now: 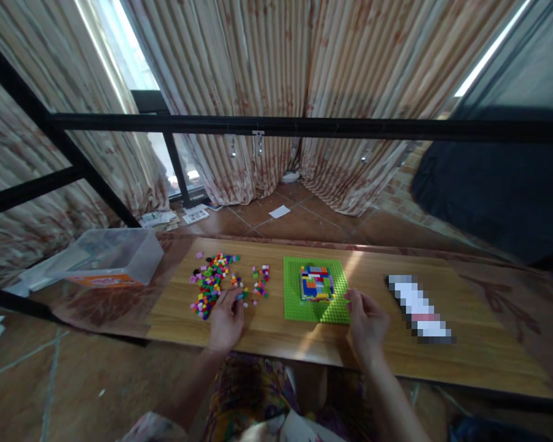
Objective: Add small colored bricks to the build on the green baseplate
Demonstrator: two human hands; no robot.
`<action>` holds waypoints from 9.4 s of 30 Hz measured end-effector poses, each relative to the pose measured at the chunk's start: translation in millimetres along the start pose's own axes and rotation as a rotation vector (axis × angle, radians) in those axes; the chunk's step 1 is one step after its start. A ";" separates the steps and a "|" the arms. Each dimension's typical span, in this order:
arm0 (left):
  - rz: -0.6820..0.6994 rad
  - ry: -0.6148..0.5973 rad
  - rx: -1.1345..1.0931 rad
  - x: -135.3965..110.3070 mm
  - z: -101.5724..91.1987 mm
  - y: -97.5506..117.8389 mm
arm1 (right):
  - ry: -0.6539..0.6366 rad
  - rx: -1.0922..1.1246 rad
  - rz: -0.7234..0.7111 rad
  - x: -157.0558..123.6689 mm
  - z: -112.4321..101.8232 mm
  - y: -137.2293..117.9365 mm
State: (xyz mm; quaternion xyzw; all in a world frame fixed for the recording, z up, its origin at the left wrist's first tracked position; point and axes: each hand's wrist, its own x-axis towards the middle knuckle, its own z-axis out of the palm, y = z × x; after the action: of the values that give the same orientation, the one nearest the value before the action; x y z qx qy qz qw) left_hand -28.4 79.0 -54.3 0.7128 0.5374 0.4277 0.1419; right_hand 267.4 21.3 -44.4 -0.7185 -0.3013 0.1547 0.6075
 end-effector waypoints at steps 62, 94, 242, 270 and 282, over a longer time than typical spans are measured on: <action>0.240 -0.150 -0.059 -8.6 -0.7 7.9 | -0.834 -0.185 -0.350 -90.0 115.8 -57.3; 0.067 -0.332 -0.247 -7.1 -9.2 12.7 | -0.982 -0.332 -0.618 -81.4 77.0 -35.4; -0.120 0.016 -0.143 -11.0 -2.8 5.0 | -0.809 0.528 0.445 -93.5 96.2 -64.7; -0.010 -0.023 -0.011 -6.8 -1.2 -3.2 | -0.385 -0.493 -0.751 15.8 15.3 -16.5; -0.005 -0.019 -0.021 -5.7 -1.9 -0.8 | -0.366 -0.503 -0.717 21.8 18.7 -2.6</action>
State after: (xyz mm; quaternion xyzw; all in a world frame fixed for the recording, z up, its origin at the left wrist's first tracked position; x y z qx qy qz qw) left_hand -30.8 73.8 -56.4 0.7141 0.5331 0.4261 0.1557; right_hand 272.6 49.7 -42.8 -0.6551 -0.6604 -0.0187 0.3666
